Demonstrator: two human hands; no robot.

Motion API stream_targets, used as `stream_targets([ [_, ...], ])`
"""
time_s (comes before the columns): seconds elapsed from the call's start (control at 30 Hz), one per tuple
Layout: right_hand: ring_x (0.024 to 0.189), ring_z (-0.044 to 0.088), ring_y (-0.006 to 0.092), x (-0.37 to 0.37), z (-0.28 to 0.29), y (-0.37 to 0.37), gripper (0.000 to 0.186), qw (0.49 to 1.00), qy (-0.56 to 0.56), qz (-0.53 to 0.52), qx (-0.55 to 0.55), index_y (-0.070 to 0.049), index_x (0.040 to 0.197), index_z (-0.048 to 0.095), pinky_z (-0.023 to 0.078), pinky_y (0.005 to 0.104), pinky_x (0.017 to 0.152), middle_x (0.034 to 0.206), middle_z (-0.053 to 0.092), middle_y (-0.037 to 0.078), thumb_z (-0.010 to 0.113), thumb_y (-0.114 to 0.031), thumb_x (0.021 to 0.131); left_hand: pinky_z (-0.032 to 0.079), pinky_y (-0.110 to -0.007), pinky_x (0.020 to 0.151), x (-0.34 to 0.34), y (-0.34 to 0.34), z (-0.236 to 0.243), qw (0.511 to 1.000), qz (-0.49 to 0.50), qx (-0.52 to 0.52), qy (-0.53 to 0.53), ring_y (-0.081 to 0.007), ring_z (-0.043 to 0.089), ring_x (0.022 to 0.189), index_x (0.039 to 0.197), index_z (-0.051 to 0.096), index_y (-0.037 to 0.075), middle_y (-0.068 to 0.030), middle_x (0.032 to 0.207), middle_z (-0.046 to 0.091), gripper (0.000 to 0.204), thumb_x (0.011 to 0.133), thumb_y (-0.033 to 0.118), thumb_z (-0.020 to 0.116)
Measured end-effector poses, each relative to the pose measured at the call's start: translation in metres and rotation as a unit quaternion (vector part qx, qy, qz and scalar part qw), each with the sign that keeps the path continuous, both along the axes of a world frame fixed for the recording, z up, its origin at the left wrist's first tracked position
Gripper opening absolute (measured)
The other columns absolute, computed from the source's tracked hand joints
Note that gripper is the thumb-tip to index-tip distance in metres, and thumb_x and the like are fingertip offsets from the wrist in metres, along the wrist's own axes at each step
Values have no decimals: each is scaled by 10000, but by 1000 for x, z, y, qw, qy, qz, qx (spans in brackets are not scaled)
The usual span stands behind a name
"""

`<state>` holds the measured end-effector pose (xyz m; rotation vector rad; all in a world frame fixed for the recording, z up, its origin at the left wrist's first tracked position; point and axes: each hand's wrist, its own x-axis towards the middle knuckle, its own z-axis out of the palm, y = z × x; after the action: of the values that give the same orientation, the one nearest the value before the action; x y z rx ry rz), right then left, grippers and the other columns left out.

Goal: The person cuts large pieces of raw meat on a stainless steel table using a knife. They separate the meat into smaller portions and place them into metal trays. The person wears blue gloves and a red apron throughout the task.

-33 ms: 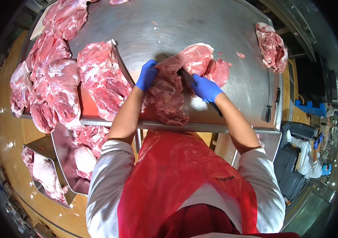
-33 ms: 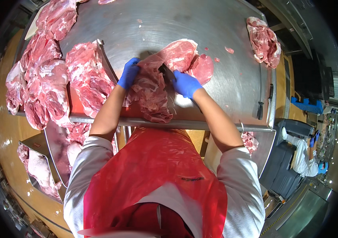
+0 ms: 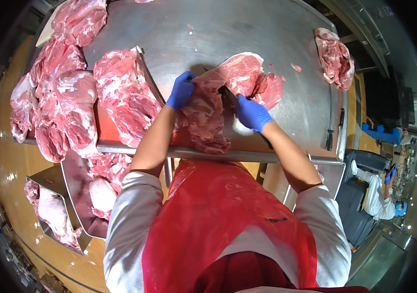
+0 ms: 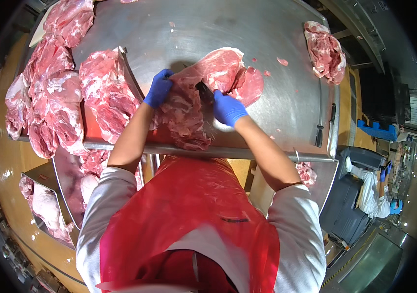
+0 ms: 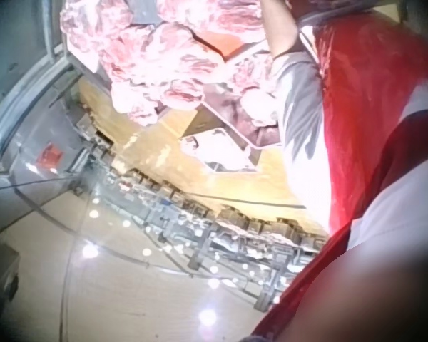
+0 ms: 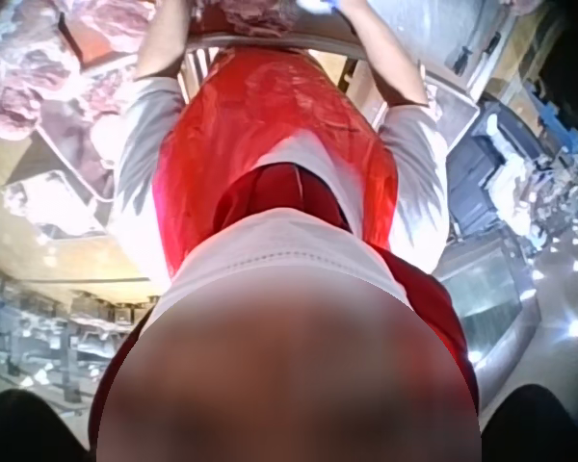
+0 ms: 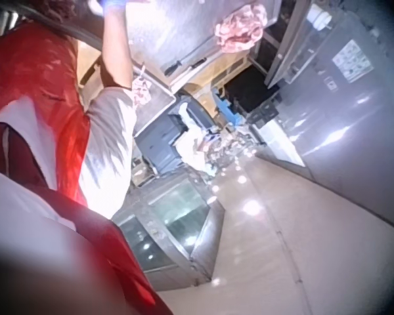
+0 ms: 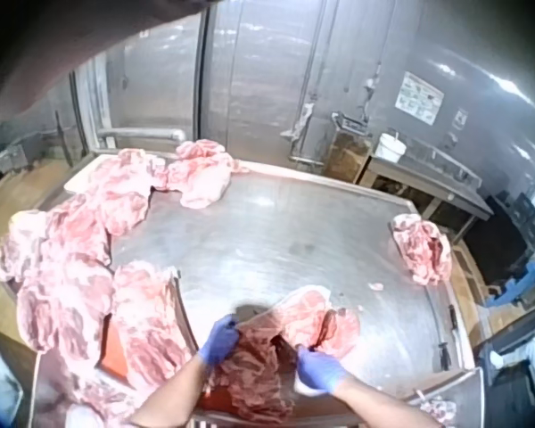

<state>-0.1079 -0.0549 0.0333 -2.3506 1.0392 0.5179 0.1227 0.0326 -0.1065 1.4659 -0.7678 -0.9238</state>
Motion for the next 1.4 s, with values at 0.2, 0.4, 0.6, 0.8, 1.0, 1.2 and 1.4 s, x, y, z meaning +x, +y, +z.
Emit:
stream_targets([
  [0.2, 929, 665, 455, -5, -35, 20, 278, 998, -42, -27, -40, -21, 1144, 498, 522, 517, 810, 978, 680, 281, 532, -197, 930, 387, -248, 626, -7, -6, 40, 998, -50, -25, -37, -75, 425, 724, 778, 533, 54, 47, 739, 458, 173, 709, -101, 503],
  [0.4, 789, 657, 424, -92, -85, 24, 274, 961, -201, 99, -161, -36, 1141, 483, 516, 514, 717, 878, 670, 238, 542, -222, 948, 364, -285, 566, -15, 11, 107, 979, -101, -89, -155, -78, 388, 677, 739, 487, 52, 39, 703, 410, 160, 708, -105, 476],
  [0.6, 475, 544, 151, -123, -33, 11, 339, 933, -105, -108, 328, 7, 1211, 507, 449, 297, 432, 731, 578, 92, 519, -246, 987, 340, -236, 561, -18, 74, 214, 980, 82, -54, -174, -62, 382, 673, 755, 474, 76, 38, 751, 400, 188, 747, -108, 435],
  [0.8, 477, 518, 113, -155, 22, 20, 544, 876, -203, -172, 403, 3, 1411, 428, 446, 260, 440, 749, 592, 74, 567, -318, 994, 347, -229, 671, 35, 94, 200, 949, 195, -17, -248, -84, 377, 733, 746, 474, 91, 44, 754, 407, 191, 815, -77, 415],
  [1.0, 482, 528, 113, -237, 9, 15, 605, 808, -352, -365, 301, 10, 1418, 412, 444, 256, 445, 712, 582, 69, 596, -363, 979, 503, -403, 876, 6, -40, 123, 863, -84, 238, -437, -266, 655, 1037, 1100, 632, 32, -139, 1068, 701, 273, 845, 118, 588],
  [1.2, 621, 582, 128, -229, -41, 52, 334, 690, -457, -466, 313, -40, 1125, 531, 502, 289, 511, 805, 566, 49, 593, -342, 996, 438, -348, 1051, -56, -224, 108, 927, -231, 130, -267, -250, 602, 1183, 1342, 576, 39, -164, 1279, 638, 508, 934, 334, 642],
  [1.4, 796, 576, 127, -189, -71, 33, 273, 498, -552, -566, 357, -108, 1102, 538, 534, 311, 645, 964, 568, 33, 559, -366, 1014, 449, -352, 1062, -94, -169, 106, 903, -342, 259, 32, -235, 623, 1153, 1388, 548, 24, -149, 1287, 639, 655, 953, 510, 606],
])
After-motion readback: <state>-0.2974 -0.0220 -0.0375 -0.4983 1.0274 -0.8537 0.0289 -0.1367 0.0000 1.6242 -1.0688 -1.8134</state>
